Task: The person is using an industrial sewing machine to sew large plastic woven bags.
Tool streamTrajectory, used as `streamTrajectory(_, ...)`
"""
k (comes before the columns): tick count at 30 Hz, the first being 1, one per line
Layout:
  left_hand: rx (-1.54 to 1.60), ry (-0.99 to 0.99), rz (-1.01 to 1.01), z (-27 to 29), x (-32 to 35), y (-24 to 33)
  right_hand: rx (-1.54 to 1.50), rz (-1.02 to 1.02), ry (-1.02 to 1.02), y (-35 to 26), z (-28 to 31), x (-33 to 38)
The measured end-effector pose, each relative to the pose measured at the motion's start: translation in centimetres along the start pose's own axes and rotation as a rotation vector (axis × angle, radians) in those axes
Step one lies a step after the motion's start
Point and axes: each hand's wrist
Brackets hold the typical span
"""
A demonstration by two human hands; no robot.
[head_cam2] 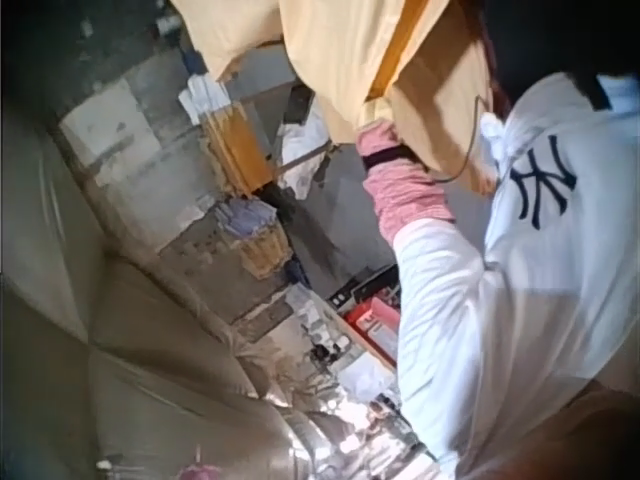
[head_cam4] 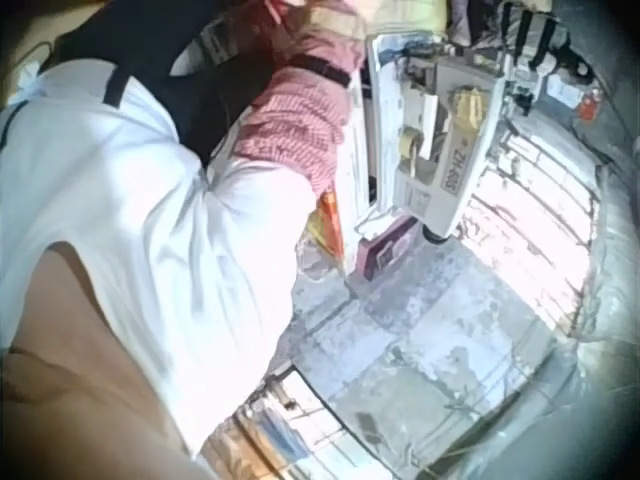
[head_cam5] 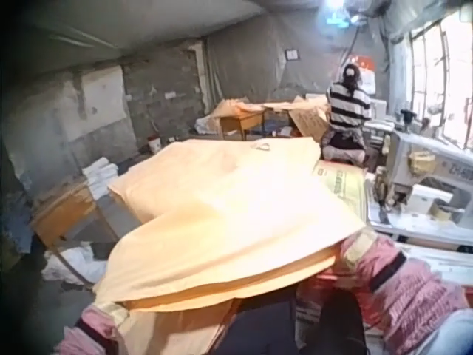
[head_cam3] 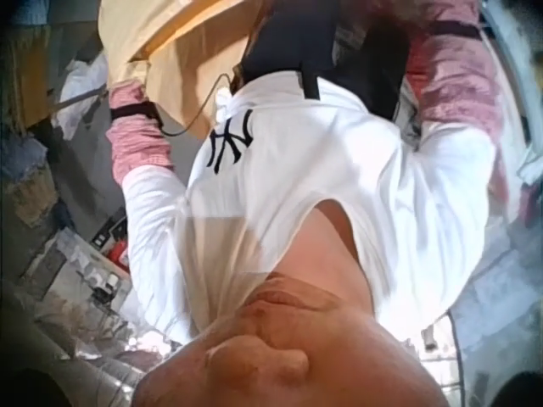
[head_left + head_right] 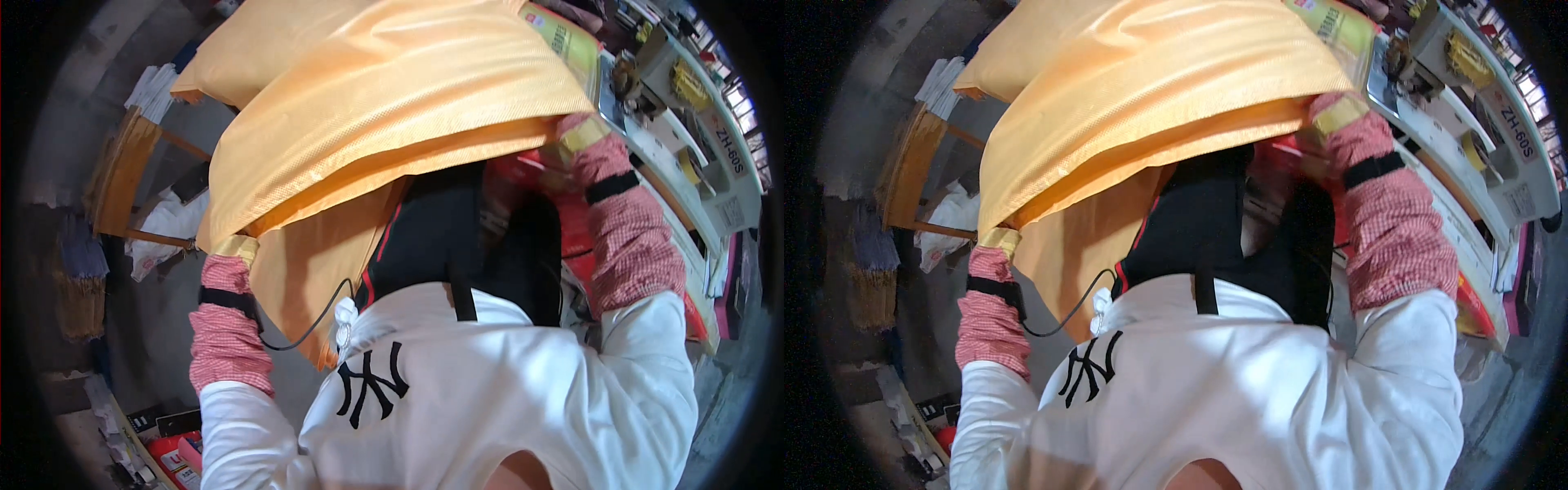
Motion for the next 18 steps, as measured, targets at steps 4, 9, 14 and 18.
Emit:
streamTrajectory(4,-0.122,0.013,-0.127,3.3,-5.6,4.9,-0.038,-0.022,0.059,0.7,1.0,-0.8)
streamTrajectory(9,-0.119,0.305,-0.463,12.5,-10.6,15.6,-0.002,0.017,0.312,1.8,7.3,-4.7)
streamTrajectory(14,-0.064,0.438,-0.628,17.3,-10.9,18.2,0.120,0.025,0.536,5.6,12.0,-10.4)
streamTrajectory(18,-0.215,0.100,-0.184,10.5,-12.4,11.3,0.205,-0.117,0.217,8.0,6.6,-10.2)
Point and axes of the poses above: each hand's wrist, its own x-axis away from the middle knuckle, its own z-axis out of the back of the hand, y = z × x, and after that the axes turned 6 degrees about -x, right-handed
